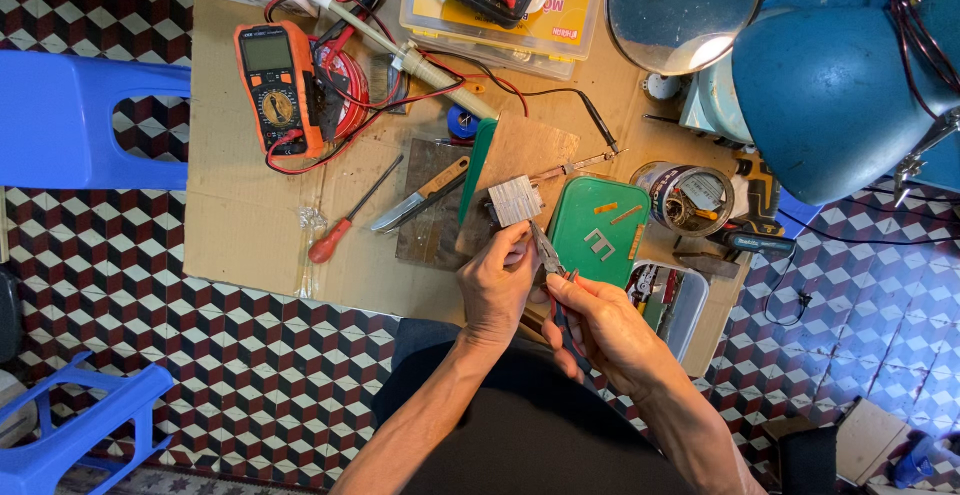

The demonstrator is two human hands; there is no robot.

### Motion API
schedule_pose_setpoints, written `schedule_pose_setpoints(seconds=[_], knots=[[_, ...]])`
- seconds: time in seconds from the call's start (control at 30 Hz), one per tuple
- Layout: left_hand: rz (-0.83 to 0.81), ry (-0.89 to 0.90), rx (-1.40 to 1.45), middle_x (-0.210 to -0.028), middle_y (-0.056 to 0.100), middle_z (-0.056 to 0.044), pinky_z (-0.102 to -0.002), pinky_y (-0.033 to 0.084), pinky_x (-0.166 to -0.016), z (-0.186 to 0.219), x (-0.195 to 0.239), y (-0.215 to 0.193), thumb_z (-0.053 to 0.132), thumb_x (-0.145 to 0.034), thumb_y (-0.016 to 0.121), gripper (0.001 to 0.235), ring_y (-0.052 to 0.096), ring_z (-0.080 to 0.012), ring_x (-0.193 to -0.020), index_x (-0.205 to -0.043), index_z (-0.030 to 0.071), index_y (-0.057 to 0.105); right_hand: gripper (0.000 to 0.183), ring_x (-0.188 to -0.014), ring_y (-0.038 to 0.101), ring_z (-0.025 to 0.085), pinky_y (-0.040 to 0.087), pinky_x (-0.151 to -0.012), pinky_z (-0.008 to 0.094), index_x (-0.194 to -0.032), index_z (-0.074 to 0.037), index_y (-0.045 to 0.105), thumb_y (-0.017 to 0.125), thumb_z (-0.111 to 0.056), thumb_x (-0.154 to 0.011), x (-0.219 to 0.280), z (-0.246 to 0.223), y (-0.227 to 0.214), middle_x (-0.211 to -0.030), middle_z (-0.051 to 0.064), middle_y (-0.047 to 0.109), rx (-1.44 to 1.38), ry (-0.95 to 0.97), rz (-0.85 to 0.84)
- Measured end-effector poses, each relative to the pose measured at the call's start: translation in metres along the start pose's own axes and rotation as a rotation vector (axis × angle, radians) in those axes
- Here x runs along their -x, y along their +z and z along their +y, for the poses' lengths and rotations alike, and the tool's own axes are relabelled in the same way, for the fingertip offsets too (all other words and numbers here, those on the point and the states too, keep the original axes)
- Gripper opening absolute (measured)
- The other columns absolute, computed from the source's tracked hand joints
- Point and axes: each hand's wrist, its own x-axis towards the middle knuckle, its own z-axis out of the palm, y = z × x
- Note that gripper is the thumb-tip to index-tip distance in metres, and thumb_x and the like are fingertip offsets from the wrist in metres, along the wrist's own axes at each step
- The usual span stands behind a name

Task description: The person works on a small electronic component at a cluttered workbench. They use a hammer to tap the component, then use pliers to bend and adjust its metal fins. The person also uses a screwdriver to make adjustments.

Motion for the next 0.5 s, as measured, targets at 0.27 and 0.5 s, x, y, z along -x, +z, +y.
schedule_pose_setpoints(seconds=[0.27, 0.5], knots=[[0.017, 0.000, 0.004, -0.086, 0.077, -0.008, -0.029, 0.061, -0.068, 0.002, 0.000, -0.001, 0.005, -0.084, 0.082, 0.026, 0.077, -0.0169, -0.076, -0.108, 0.008, 0.072, 0.032, -0.039, 0.060, 0.019, 0.046, -0.034, 0.027, -0.093, -0.003, 0.055, 0.053, -0.033, -0.103, 0.002, -0.004, 0.002, -0.059, 0.013, 0.066, 0.024, -0.021, -0.023], [0.017, -0.002, 0.033, -0.088, 0.077, -0.008, -0.029, 0.061, -0.069, 0.000, 0.000, -0.001, 0.008, -0.084, 0.083, 0.028, 0.077, -0.0167, -0.078, -0.110, 0.008, 0.072, 0.034, -0.052, 0.070, 0.029, 0.060, -0.048, 0.037, -0.097, 0.005, 0.059, 0.053, -0.029, -0.101, 0.004, -0.012, 0.002, -0.067, 0.024, 0.070, -0.050, 0.040, -0.005]])
